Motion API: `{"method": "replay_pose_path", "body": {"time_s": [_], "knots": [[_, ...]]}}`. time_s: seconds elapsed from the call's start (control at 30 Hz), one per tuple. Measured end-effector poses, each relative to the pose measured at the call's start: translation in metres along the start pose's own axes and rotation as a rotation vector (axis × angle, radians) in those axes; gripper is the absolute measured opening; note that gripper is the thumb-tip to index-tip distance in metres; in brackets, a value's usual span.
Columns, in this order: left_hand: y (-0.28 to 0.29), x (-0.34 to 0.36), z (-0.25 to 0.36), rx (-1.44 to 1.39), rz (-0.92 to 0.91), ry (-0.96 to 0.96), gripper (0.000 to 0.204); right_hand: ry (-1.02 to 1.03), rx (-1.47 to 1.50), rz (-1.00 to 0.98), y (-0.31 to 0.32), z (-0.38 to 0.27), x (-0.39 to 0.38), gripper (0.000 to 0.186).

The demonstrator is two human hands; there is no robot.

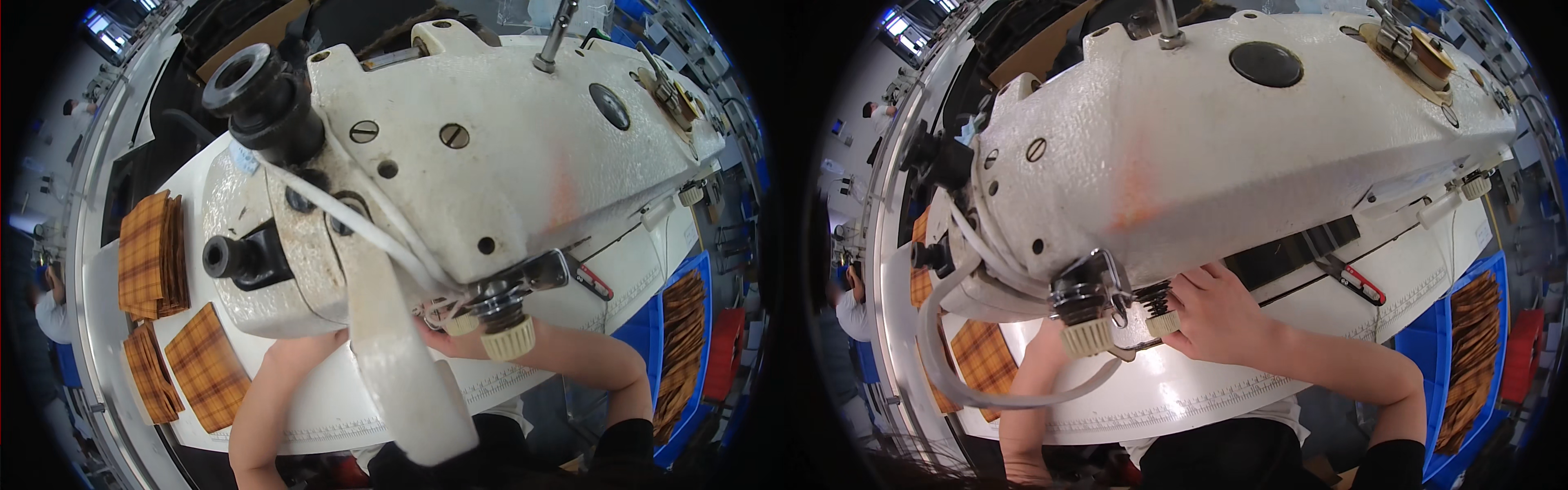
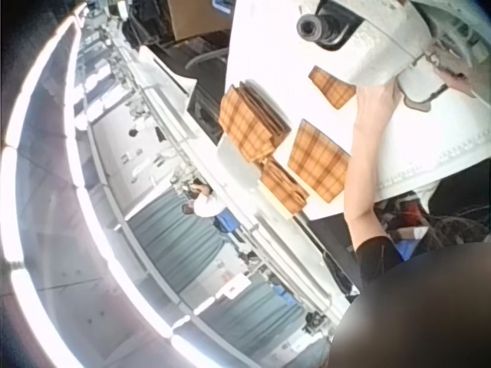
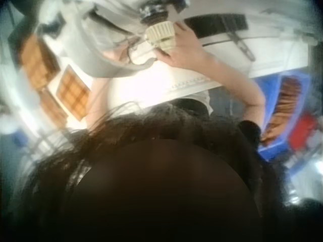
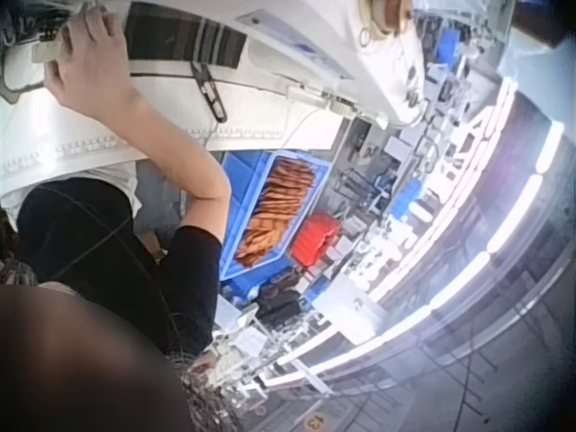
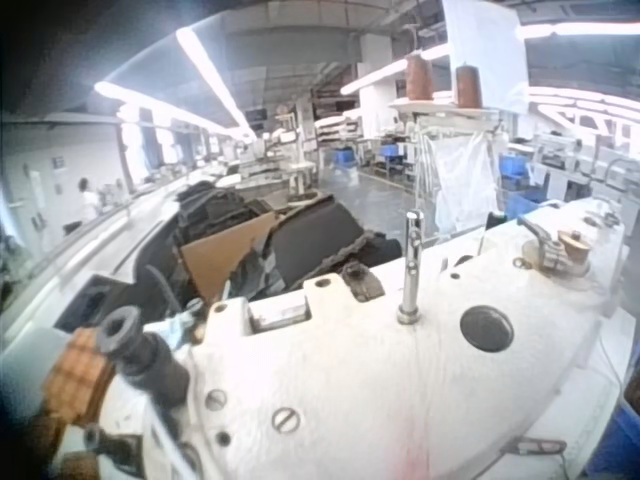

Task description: Sewing together small square fabric patches using an industrial sewing machine.

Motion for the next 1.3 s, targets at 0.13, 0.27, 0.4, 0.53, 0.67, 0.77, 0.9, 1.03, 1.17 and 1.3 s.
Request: {"method": "replay_pose_path", "body": {"time_s": [0.13,0.27,0.4,0.53,0.67,0.77,0.9,1.03,1.17,1.3], "knots": [[-0.013,0.005,-0.038,-0.13,-0.176,0.321,0.023,0.051,-0.091,0.128,0.025,-0.009,0.0,0.031],[0.015,0.009,0.001,0.133,0.132,-0.082,0.029,0.062,-0.067,0.133,0.029,-0.013,-0.005,0.026],[0.019,0.009,0.007,0.131,0.076,-0.063,0.04,0.117,-0.093,0.187,0.031,-0.017,-0.007,0.021],[0.03,0.005,0.009,0.146,-0.071,0.097,0.039,0.109,-0.036,0.239,0.037,-0.019,-0.011,0.019],[0.062,-0.024,-0.024,0.161,0.076,0.293,0.033,0.184,-0.06,0.222,0.047,-0.037,-0.014,0.022],[0.061,-0.039,0.022,0.518,0.139,0.186,0.031,0.211,-0.013,0.188,0.048,-0.056,-0.019,0.031],[0.012,-0.07,0.092,0.631,0.195,0.108,0.037,0.221,0.046,0.015,0.029,-0.091,-0.035,0.046],[0.0,-0.059,0.088,0.521,0.124,0.156,0.027,0.172,0.046,-0.132,0.004,-0.097,-0.047,0.054],[0.01,-0.045,0.108,0.195,0.182,-0.175,0.042,0.192,-0.031,-0.103,0.006,-0.095,-0.047,0.053],[0.013,-0.038,0.073,0.133,0.263,-0.035,0.045,0.196,-0.076,-0.036,0.026,-0.069,-0.022,0.046]]}}
Point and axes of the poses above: each hand's wrist, its own x-axis towards the middle knuckle, its own y-axis out of the back of the hand, z = x × y, the point moved 9 cm from there along x, towards the middle knuckle, and after that the axes turned 7 degrees about -z, right-handed, at the moved point
